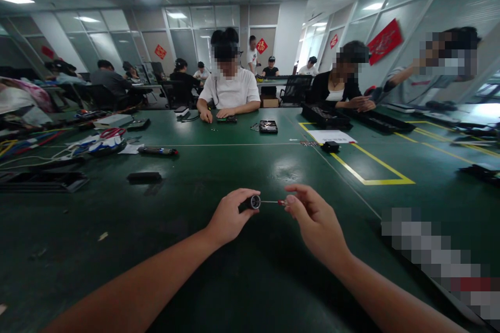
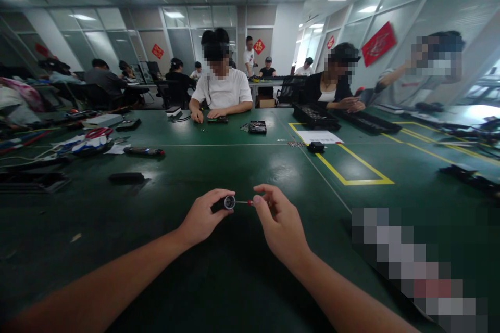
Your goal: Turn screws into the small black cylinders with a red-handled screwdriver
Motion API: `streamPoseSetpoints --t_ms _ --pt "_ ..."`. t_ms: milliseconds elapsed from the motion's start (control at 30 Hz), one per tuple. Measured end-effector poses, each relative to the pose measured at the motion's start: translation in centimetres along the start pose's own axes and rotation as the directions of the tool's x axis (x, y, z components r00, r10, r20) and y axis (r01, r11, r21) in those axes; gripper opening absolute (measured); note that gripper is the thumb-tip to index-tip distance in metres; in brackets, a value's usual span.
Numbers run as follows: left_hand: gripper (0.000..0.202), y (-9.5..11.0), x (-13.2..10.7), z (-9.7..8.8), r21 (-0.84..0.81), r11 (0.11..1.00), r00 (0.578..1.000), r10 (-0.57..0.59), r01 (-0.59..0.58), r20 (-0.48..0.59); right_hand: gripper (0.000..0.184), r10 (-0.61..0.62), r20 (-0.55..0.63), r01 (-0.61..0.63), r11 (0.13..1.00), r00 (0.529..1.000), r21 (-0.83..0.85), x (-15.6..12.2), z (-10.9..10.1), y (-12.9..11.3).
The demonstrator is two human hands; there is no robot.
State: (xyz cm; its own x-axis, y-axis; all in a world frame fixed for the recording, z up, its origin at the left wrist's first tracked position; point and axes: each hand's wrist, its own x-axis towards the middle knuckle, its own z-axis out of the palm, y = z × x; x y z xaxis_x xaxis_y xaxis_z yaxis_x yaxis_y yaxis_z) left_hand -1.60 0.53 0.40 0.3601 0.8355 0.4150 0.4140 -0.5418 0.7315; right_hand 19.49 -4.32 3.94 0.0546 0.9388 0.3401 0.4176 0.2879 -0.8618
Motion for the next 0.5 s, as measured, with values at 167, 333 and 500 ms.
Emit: streamPoseSetpoints --t_ms 167,333,500 --pt "0.036 0.0 0.0 0.3 -0.013 1.0 1.0 0.0 -0.001 -0.016 0.03 -0.01 -0.06 0.013 0.998 0.998 0.063 0.0 0.7 0.3" --pt "0.039 -0.3 0.3 0.2 0.059 0.996 0.998 0.07 -0.07 0.0 0.037 0.176 -0.081 -0.132 0.914 0.981 0.383 1.2 1.1 1.5" --pt "0.041 -0.5 0.4 -0.2 0.089 0.995 0.999 0.031 -0.032 0.012 0.035 0.284 -0.042 -0.208 0.789 0.958 0.578 2.2 0.5 2.2"
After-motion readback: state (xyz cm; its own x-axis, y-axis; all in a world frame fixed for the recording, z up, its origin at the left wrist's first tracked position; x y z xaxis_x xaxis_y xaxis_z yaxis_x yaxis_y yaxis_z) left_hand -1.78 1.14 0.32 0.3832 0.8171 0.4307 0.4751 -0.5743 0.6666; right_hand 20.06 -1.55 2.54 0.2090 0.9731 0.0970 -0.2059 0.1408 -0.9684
